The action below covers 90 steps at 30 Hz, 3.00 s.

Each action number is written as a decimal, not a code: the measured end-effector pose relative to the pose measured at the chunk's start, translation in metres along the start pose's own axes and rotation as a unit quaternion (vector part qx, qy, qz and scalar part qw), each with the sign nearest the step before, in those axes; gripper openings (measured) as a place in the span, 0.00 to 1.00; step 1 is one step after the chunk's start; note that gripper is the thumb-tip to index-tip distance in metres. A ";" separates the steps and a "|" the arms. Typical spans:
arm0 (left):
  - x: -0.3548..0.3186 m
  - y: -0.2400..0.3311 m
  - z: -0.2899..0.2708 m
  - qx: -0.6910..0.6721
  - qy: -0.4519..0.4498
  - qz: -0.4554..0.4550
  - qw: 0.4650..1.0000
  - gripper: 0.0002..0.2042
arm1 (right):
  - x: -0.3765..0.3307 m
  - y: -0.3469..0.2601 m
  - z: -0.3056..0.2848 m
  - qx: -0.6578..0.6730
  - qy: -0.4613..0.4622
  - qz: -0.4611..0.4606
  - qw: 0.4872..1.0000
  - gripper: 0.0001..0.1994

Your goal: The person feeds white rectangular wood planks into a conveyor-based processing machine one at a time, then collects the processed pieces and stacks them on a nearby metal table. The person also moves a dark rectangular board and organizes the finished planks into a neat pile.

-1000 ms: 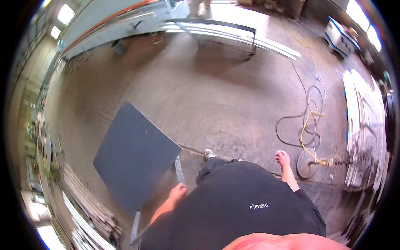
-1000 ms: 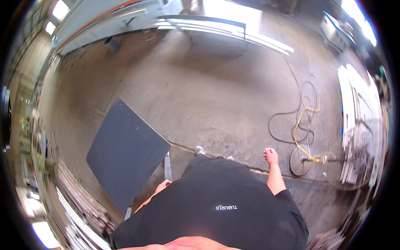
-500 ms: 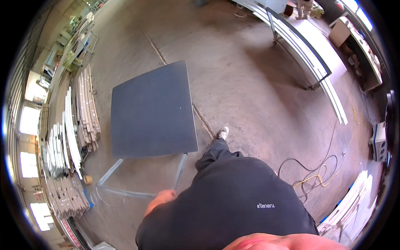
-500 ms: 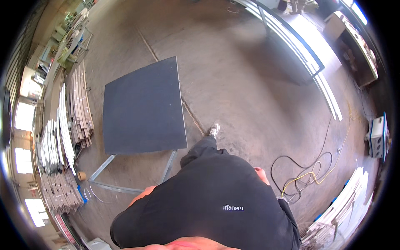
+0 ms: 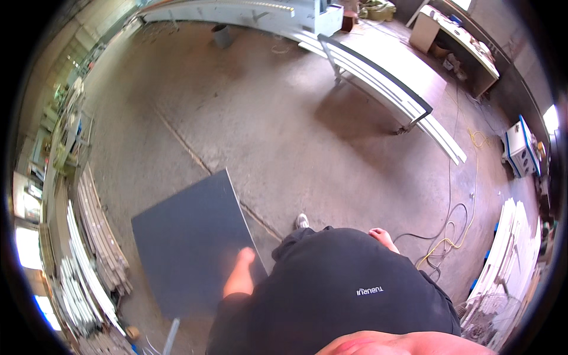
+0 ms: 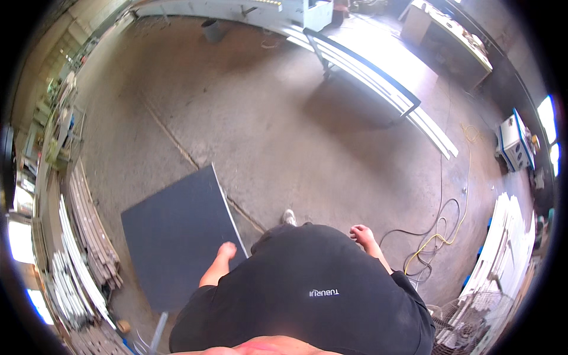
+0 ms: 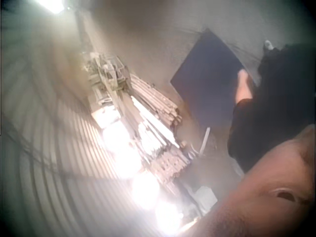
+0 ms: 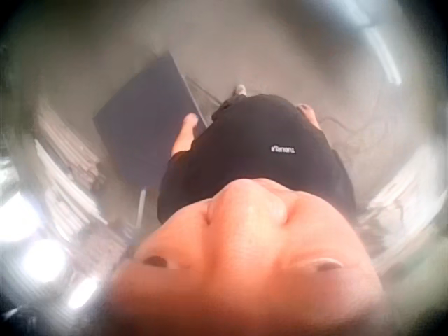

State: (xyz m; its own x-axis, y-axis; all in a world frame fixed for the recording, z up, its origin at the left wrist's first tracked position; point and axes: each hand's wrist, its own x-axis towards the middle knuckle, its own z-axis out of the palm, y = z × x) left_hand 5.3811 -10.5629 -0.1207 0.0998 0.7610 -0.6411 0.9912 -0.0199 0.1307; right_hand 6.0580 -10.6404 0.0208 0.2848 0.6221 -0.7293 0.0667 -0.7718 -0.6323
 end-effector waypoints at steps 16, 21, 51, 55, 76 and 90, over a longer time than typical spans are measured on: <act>0.274 0.374 -0.355 -0.326 0.033 0.303 0.895 0.14 | 0.195 0.047 -0.008 0.214 0.076 0.057 0.972 0.12; 0.298 0.233 -0.214 -0.263 -0.076 0.082 0.958 0.12 | 0.323 0.000 -0.049 0.140 0.036 0.046 0.988 0.11; 0.712 0.278 -0.542 -0.409 -0.085 -0.070 0.906 0.10 | 0.555 -0.581 -0.121 -0.029 0.213 -0.093 0.972 0.18; 0.754 0.297 -0.630 -0.406 -0.048 -0.031 0.912 0.13 | 0.596 -0.649 -0.097 -0.029 0.227 -0.121 0.966 0.15; 0.875 0.286 -0.858 -0.419 -0.104 -0.044 0.901 0.14 | 0.918 -1.072 -0.016 -0.140 0.289 -0.302 0.898 0.13; 1.124 0.300 -1.029 -0.359 -0.143 0.062 0.920 0.12 | 0.981 -1.100 0.008 -0.089 0.278 -0.043 0.955 0.18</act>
State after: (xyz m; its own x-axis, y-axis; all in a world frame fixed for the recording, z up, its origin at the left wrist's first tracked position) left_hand 5.7019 -9.0464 -0.0236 0.3284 0.5776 -0.7474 0.6681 0.4173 0.6161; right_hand 6.2562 -9.1798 -0.0015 0.7324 0.5554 -0.3940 0.2592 -0.7624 -0.5929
